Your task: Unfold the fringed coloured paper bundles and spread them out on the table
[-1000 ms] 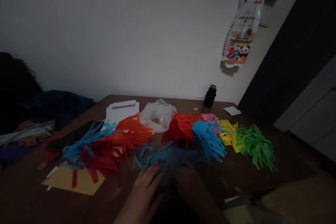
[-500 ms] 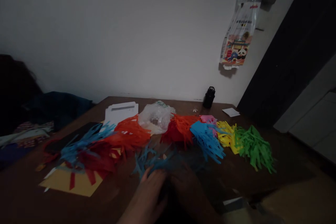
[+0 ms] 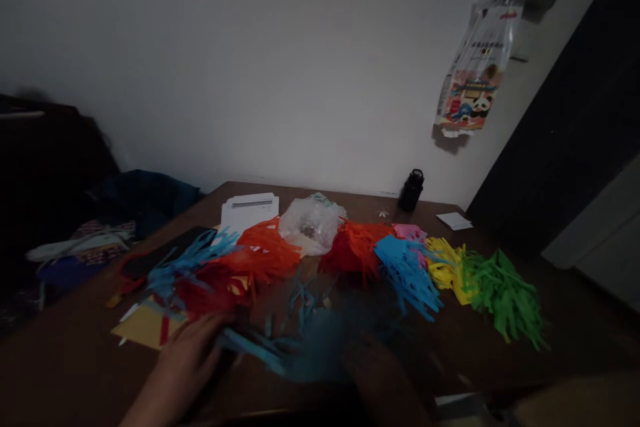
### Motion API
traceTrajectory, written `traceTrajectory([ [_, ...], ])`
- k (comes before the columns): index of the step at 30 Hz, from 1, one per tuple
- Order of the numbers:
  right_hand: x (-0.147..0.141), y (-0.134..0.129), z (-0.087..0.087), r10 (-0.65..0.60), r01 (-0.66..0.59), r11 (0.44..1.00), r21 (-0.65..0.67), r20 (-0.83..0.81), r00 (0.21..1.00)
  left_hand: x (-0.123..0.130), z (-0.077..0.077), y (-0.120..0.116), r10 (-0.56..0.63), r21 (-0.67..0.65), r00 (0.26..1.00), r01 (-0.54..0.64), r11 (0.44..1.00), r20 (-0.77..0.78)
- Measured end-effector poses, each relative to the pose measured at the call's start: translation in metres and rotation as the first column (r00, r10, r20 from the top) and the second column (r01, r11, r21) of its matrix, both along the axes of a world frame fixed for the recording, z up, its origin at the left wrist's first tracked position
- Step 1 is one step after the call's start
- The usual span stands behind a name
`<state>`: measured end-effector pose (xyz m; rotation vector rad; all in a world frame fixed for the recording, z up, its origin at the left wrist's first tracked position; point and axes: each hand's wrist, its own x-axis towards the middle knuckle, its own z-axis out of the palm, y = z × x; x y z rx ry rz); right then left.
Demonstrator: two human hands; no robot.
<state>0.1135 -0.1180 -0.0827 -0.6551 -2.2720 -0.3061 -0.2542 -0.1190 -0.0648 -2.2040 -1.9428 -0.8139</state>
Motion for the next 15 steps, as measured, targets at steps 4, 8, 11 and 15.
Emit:
traceTrajectory([
  [4,-0.005,-0.004,0.002,-0.028,0.034,0.993,-0.111,0.057,0.998,0.030,0.015,-0.029,-0.164,0.162,0.986,0.155,0.975,0.041],
  [8,-0.009,-0.003,-0.012,-0.039,0.046,0.971,-0.236,0.035,0.999,0.106,0.027,-0.043,-0.481,-0.010,0.877,0.481,0.877,0.007],
  [11,-0.008,-0.003,-0.024,-0.054,0.050,0.973,-0.227,-0.011,0.998,0.140,0.028,-0.036,-0.525,-0.141,0.844,0.536,0.832,0.110],
  [15,-0.005,-0.010,-0.015,-0.144,0.096,0.975,-0.202,-0.239,0.960,0.141,0.026,-0.029,-0.460,-0.171,0.850,0.508,0.844,0.256],
])
